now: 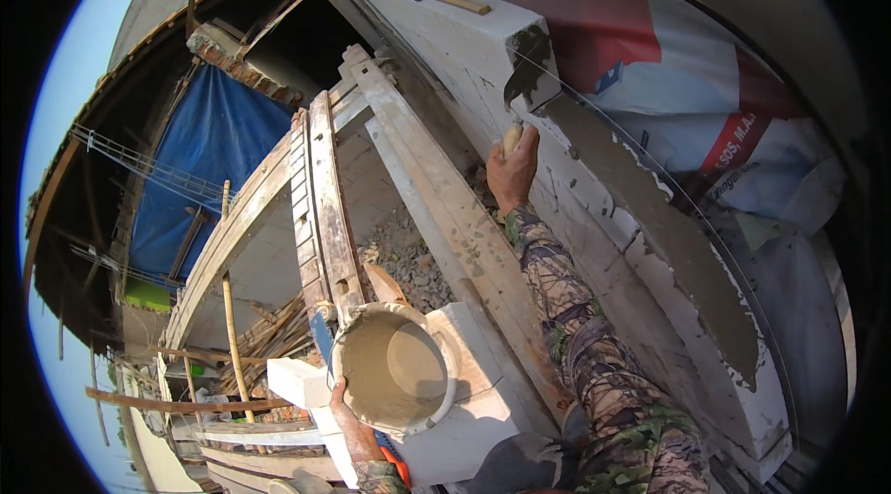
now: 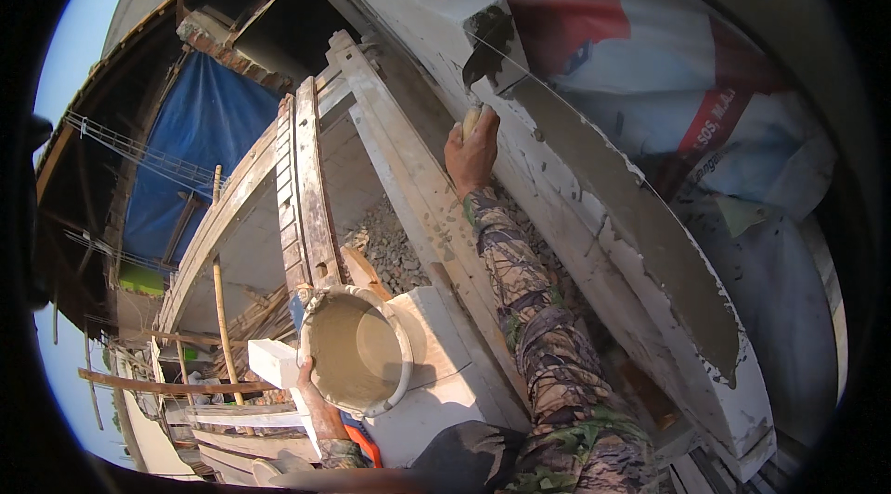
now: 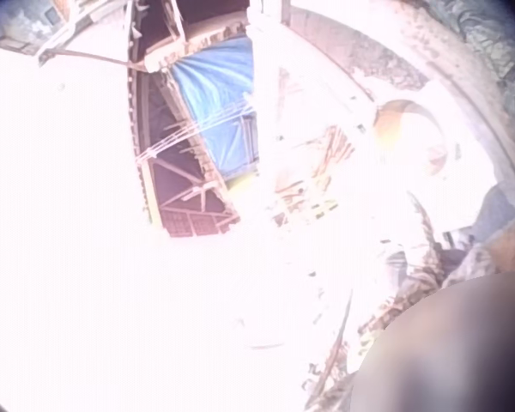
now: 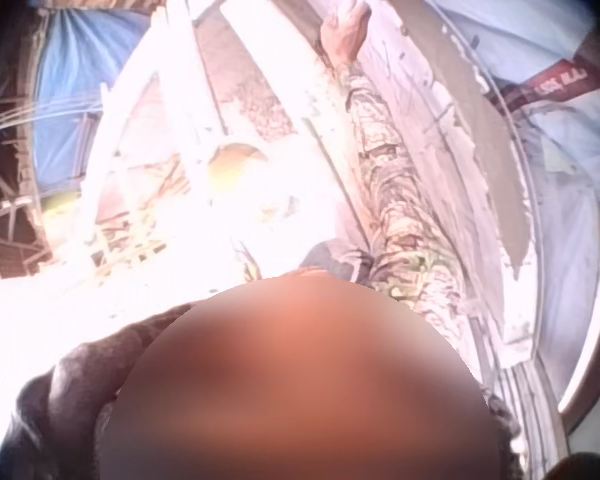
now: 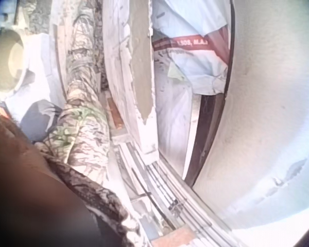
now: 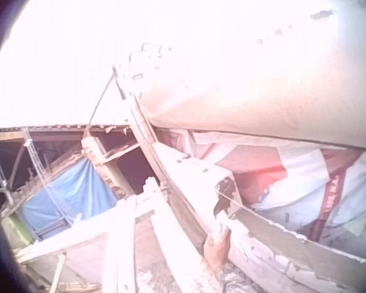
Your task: The person scoops mortar from a bucket with a trowel and applies it to a wall surface. They then place a white insulation panel onto the mortar and tap it into place with a hammer. The person repeats the mortar application process on another section of the wall.
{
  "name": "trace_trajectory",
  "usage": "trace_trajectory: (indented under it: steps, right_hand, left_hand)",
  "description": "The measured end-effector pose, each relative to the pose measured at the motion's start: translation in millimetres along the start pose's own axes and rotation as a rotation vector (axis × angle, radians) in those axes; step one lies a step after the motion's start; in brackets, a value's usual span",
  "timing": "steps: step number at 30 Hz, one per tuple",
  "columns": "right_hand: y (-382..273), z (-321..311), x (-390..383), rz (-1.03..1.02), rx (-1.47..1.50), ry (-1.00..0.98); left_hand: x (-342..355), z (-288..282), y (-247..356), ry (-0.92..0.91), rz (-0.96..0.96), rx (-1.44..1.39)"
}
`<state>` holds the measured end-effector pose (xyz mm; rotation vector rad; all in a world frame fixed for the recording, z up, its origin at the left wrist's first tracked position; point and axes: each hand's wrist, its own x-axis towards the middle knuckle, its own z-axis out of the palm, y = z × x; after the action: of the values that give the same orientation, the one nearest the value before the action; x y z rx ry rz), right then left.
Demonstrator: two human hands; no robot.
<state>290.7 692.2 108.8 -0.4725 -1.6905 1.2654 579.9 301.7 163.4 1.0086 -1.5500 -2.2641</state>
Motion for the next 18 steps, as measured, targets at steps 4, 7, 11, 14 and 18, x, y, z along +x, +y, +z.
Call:
trace_trajectory:
  steps: [4,7,11,14,18]
  right_hand:
    - [5,1,3,-0.056,0.049,-0.102]
    - [2,-6,-8,0.187,0.193,-0.115]
    - [-4,-4,-12,0.286,0.326,-0.050]
    - [-7,5,-6,0.203,0.384,-0.003]
    - [-7,8,-4,0.281,0.336,0.025]
  left_hand:
    - [1,-1,-3,-0.009,0.047,0.010]
    - [9,-5,-3,-0.028,-0.001,-0.028]
    - [9,-4,-3,-0.030,0.018,-0.012]
    - [1,4,-3,0.025,0.050,0.031]
    - [-5,10,-1,0.004,0.071,0.034]
